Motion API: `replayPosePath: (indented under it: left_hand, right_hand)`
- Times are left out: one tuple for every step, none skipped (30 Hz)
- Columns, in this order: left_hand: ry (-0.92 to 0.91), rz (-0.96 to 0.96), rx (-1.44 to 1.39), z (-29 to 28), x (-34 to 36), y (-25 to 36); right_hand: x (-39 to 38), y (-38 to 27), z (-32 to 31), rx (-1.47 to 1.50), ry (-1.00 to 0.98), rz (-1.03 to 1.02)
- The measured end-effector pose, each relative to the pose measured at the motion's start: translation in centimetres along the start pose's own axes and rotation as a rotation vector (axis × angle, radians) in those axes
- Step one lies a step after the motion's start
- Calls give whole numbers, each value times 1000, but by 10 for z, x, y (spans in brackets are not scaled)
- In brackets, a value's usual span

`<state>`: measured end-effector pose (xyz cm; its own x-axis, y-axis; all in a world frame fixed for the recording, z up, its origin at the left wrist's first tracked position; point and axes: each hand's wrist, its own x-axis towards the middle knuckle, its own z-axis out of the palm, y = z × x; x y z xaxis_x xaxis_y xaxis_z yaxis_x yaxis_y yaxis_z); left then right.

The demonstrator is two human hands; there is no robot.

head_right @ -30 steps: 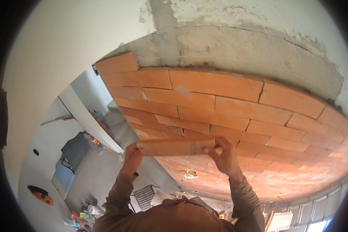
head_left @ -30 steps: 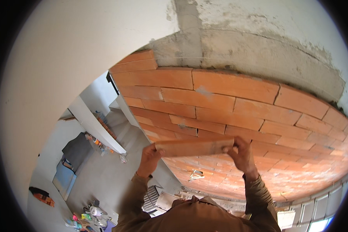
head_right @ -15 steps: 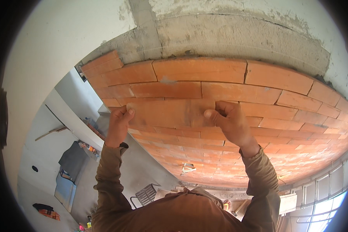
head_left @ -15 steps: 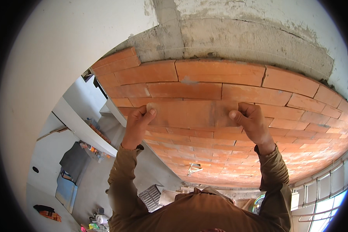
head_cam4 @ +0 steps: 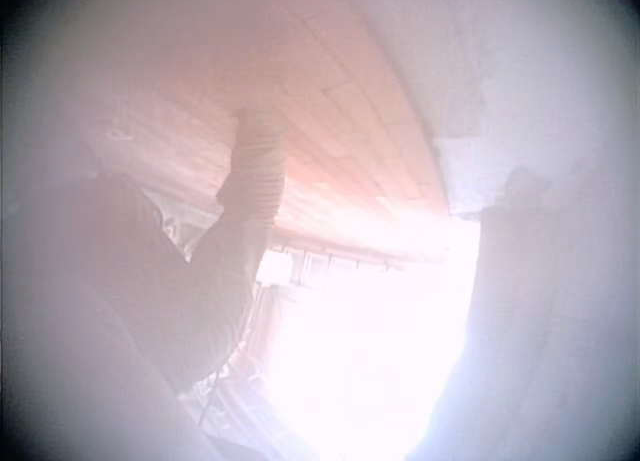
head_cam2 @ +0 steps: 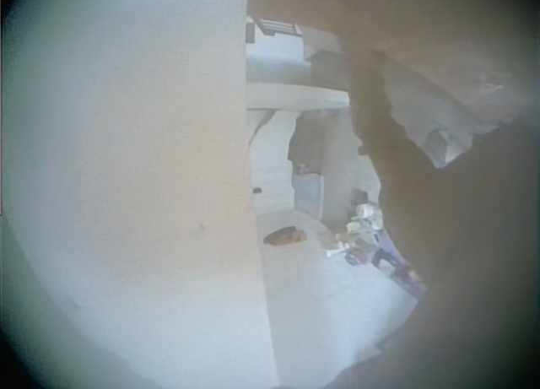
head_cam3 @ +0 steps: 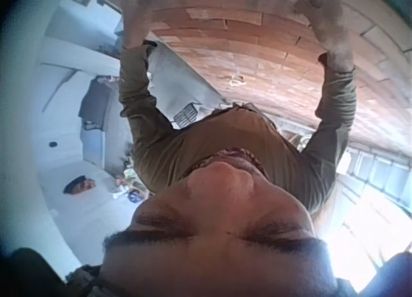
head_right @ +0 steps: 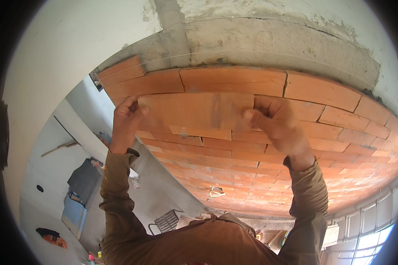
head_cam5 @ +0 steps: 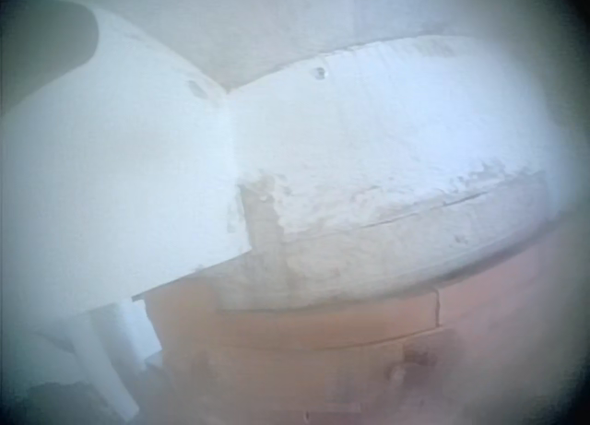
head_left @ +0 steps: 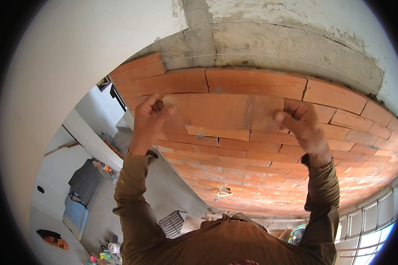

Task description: The person applies mortar to the back of a terracotta tile using a trowel and places it onto a curved wall. They adjust the tile's position and tap it with a tool to ensure it is securely set in the mortar.

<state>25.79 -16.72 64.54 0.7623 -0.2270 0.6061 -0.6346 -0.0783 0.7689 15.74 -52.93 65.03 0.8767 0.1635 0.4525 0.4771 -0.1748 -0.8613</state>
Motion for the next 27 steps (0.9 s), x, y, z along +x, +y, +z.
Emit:
replayPosePath:
  left_hand:
    - [11, 31, 23, -2, 6, 2]
    - [13, 95, 22, -4, 12, 2]
    - [16, 160, 26, -6, 19, 3]
    - [19, 225, 29, -8, 26, 4]
    - [35, 307, 25, -9, 33, 3]
    - [53, 388, 21, -10, 40, 0]
    - [70, 471, 17, -10, 46, -1]
    - [118, 533, 73, -9, 54, 0]
    - [163, 594, 126, -7, 62, 0]
    - [209, 654, 179, -5, 67, 0]
    - [247, 704, 187, -3, 70, 0]
    - [280, 758, 195, 2, 73, 0]
    - [313, 811, 203, 4, 77, 1]
    - [323, 764, 220, 4, 81, -2]
    - [334, 715, 236, 3, 84, -8]
    - [344, 666, 253, 2, 88, -13]
    - [349, 651, 286, 1, 92, -14]
    - [353, 635, 317, 2, 97, -17]
    - [357, 619, 349, 3, 100, -18]
    - [357, 603, 366, 3, 101, -17]
    - [357, 588, 386, 3, 102, -14]
    - [358, 573, 406, 1, 103, -12]
    - [336, 571, 388, -2, 106, -11]
    - [314, 564, 369, -6, 110, -11]
    - [292, 557, 351, -7, 112, -10]
    - [287, 570, 423, -7, 110, -7]
    - [282, 583, 494, -5, 106, 2]
  right_hand:
    - [3, -9, 0, 1, 14, -26]
    - [7, -13, -2, -56, 40, -94]
    - [12, -17, -4, -111, 63, -166]
    - [17, -20, -6, -165, 87, -237]
    - [21, -27, -5, -284, 134, -331]
    - [26, -34, -3, -403, 179, -425]
    - [29, -42, -2, -522, 227, -518]
    - [35, -48, -3, -615, 256, -622]
    - [40, -54, -5, -710, 288, -722]
    - [46, -57, -6, -805, 319, -823]
    - [51, -57, -7, -827, 343, -853]
    - [55, -54, -10, -849, 374, -883]
    - [59, -51, -12, -870, 405, -912]
    - [64, -48, -15, -874, 415, -906]
    - [70, -45, -17, -877, 423, -900]
    - [74, -41, -18, -881, 431, -894]
    - [76, -39, -18, -876, 435, -865]
    - [79, -35, -18, -873, 437, -834]
    - [81, -31, -18, -870, 440, -804]
    - [84, -27, -19, -869, 437, -786]
    - [87, -24, -19, -866, 435, -770]
    - [88, -23, -20, -862, 432, -755]
    - [88, -25, -18, -840, 439, -722]
    - [88, -25, -14, -816, 443, -686]
    - [88, -26, -11, -792, 447, -650]
    - [88, -27, -12, -837, 439, -659]
    - [88, -27, -14, -884, 430, -668]
